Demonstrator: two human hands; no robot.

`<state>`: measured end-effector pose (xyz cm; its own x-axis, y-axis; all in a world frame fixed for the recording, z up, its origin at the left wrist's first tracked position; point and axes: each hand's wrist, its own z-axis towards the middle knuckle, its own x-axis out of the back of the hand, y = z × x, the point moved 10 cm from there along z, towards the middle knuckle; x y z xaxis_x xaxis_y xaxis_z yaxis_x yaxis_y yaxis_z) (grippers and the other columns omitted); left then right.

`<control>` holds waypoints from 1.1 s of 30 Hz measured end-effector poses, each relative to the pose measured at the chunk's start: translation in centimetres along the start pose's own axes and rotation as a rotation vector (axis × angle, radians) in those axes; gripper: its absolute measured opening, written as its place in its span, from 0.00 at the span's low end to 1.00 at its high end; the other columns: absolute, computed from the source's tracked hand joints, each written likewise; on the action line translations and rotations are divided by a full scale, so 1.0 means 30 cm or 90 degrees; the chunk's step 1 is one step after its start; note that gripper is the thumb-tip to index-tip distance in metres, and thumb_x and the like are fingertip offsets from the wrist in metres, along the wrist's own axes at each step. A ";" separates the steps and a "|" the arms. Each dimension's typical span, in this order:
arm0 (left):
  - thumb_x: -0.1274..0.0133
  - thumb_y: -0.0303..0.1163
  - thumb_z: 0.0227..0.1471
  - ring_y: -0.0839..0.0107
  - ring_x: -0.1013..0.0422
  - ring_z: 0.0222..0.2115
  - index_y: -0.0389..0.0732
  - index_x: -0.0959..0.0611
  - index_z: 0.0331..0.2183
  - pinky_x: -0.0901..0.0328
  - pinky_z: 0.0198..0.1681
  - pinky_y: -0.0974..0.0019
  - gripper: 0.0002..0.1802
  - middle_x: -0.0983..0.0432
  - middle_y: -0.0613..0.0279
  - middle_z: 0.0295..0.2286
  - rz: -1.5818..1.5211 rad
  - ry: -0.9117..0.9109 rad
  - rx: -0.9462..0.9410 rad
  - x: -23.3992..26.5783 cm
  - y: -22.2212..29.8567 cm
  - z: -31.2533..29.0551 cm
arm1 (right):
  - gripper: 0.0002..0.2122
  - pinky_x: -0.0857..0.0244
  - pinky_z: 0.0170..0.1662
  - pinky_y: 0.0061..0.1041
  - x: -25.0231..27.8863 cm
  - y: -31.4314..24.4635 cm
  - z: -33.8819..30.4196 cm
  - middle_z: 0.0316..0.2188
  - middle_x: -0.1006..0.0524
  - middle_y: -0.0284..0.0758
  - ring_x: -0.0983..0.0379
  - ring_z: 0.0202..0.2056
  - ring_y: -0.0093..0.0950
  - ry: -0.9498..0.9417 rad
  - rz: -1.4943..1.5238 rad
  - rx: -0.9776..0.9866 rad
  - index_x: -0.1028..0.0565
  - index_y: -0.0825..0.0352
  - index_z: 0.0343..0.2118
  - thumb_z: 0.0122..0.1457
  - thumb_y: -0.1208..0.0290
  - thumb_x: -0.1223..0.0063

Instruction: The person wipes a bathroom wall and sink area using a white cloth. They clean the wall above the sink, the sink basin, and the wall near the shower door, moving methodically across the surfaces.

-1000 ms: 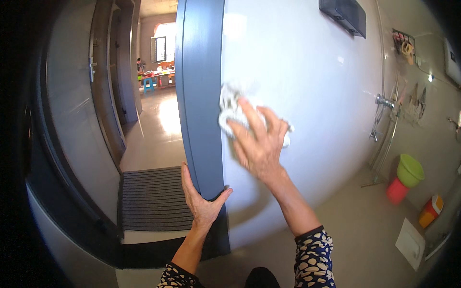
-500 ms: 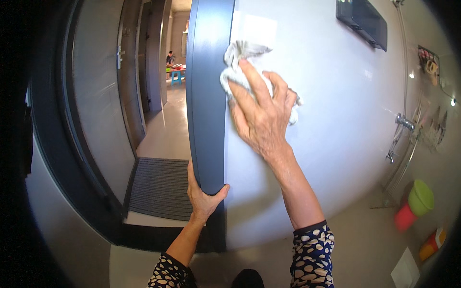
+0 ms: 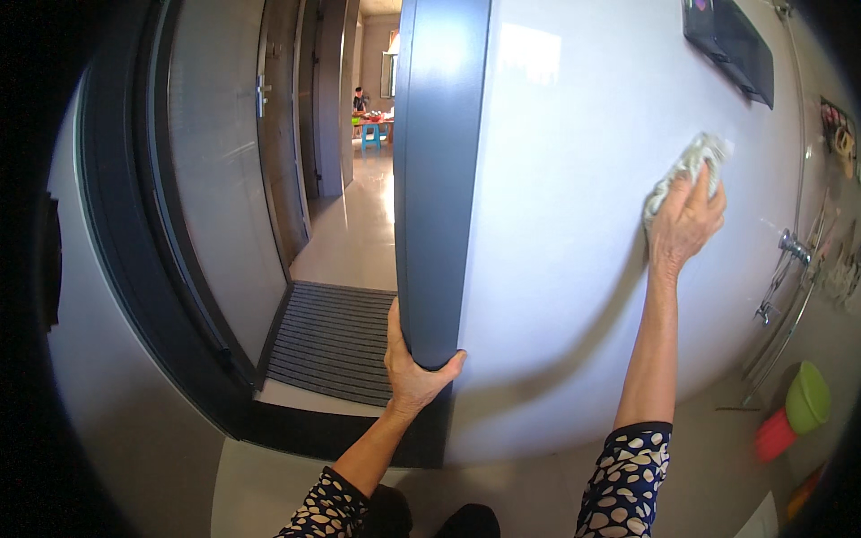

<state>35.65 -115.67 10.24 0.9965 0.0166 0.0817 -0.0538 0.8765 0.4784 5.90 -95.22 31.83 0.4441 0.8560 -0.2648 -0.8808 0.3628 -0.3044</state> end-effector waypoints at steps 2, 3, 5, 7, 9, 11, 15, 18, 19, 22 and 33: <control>0.31 0.29 0.26 0.57 0.34 0.48 0.33 0.49 0.58 0.38 0.51 0.61 0.60 0.37 0.45 0.50 -0.007 0.003 -0.018 0.004 0.012 0.006 | 0.20 0.47 0.54 0.40 0.005 0.034 -0.024 0.51 0.36 0.47 0.41 0.50 0.44 -0.003 0.007 -0.068 0.30 0.63 0.51 0.57 0.62 0.55; 0.30 0.30 0.25 0.57 0.35 0.50 0.32 0.49 0.58 0.39 0.52 0.60 0.61 0.39 0.44 0.51 -0.008 0.001 -0.027 0.005 0.018 0.010 | 0.20 0.47 0.54 0.39 0.012 0.017 -0.037 0.52 0.36 0.47 0.41 0.50 0.45 -0.004 0.019 -0.084 0.30 0.63 0.51 0.57 0.62 0.54; 0.29 0.30 0.25 0.55 0.38 0.52 0.31 0.49 0.58 0.40 0.53 0.60 0.61 0.42 0.43 0.53 -0.015 -0.011 -0.036 0.001 0.035 0.018 | 0.19 0.48 0.54 0.39 0.029 -0.032 -0.068 0.52 0.36 0.48 0.41 0.50 0.45 0.004 0.019 -0.029 0.29 0.65 0.51 0.57 0.65 0.56; 0.28 0.31 0.24 0.54 0.40 0.53 0.31 0.49 0.58 0.41 0.54 0.59 0.63 0.45 0.43 0.55 -0.009 -0.032 -0.033 0.010 0.039 0.023 | 0.18 0.48 0.53 0.39 0.044 -0.164 -0.156 0.52 0.36 0.49 0.42 0.50 0.46 -0.024 0.061 0.038 0.29 0.67 0.50 0.57 0.68 0.57; 0.28 0.33 0.23 0.52 0.40 0.53 0.31 0.49 0.58 0.42 0.55 0.59 0.63 0.46 0.42 0.56 -0.006 -0.038 -0.016 0.012 0.029 0.026 | 0.17 0.48 0.52 0.39 0.081 -0.320 -0.260 0.52 0.36 0.50 0.42 0.49 0.46 -0.050 0.099 0.134 0.28 0.68 0.47 0.54 0.70 0.56; 0.28 0.33 0.24 0.50 0.41 0.53 0.31 0.49 0.58 0.42 0.54 0.58 0.63 0.47 0.41 0.56 -0.006 -0.041 -0.016 -0.011 0.029 0.014 | 0.16 0.47 0.51 0.39 0.123 -0.424 -0.382 0.52 0.36 0.50 0.42 0.48 0.45 -0.093 0.122 0.243 0.26 0.68 0.42 0.49 0.71 0.53; 0.30 0.32 0.25 0.45 0.41 0.53 0.30 0.50 0.57 0.42 0.54 0.55 0.62 0.48 0.36 0.56 -0.016 -0.032 -0.049 -0.006 0.032 0.020 | 0.09 0.44 0.45 0.41 0.177 -0.553 -0.622 0.50 0.33 0.47 0.38 0.45 0.44 -0.158 0.162 0.470 0.25 0.59 0.30 0.43 0.65 0.49; 0.30 0.32 0.25 0.41 0.42 0.53 0.31 0.50 0.57 0.42 0.53 0.52 0.62 0.48 0.32 0.55 -0.011 -0.015 -0.088 -0.003 0.033 0.019 | 0.10 0.43 0.44 0.42 0.164 -0.495 -0.633 0.50 0.33 0.47 0.38 0.46 0.44 -0.183 0.131 0.569 0.25 0.58 0.31 0.44 0.65 0.50; 0.33 0.37 0.29 0.40 0.41 0.52 0.37 0.46 0.58 0.43 0.52 0.48 0.57 0.45 0.29 0.53 -0.032 0.008 -0.077 0.008 0.023 0.021 | 0.11 0.44 0.45 0.43 0.151 -0.460 -0.597 0.50 0.34 0.48 0.38 0.47 0.45 -0.176 0.126 0.534 0.26 0.60 0.33 0.45 0.65 0.51; 0.34 0.37 0.31 0.36 0.40 0.50 0.37 0.46 0.58 0.42 0.50 0.45 0.55 0.44 0.26 0.51 -0.042 0.034 -0.110 0.009 0.046 0.021 | 0.17 0.47 0.50 0.44 0.135 -0.297 -0.467 0.52 0.36 0.50 0.40 0.48 0.47 -0.092 0.041 0.402 0.29 0.68 0.42 0.50 0.66 0.55; 0.33 0.25 0.25 0.44 0.47 0.55 0.28 0.52 0.58 0.48 0.57 0.49 0.61 0.49 0.35 0.54 -0.098 -0.037 -0.048 -0.020 0.008 0.014 | 0.21 0.49 0.56 0.42 0.110 -0.304 -0.298 0.54 0.37 0.49 0.42 0.53 0.46 -0.014 0.088 0.182 0.30 0.73 0.46 0.46 0.77 0.52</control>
<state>35.01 -115.67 10.68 0.9872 -0.1465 0.0633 0.1065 0.9000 0.4226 16.88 -98.99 25.53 0.3165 0.9111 -0.2642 -0.9443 0.3290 0.0033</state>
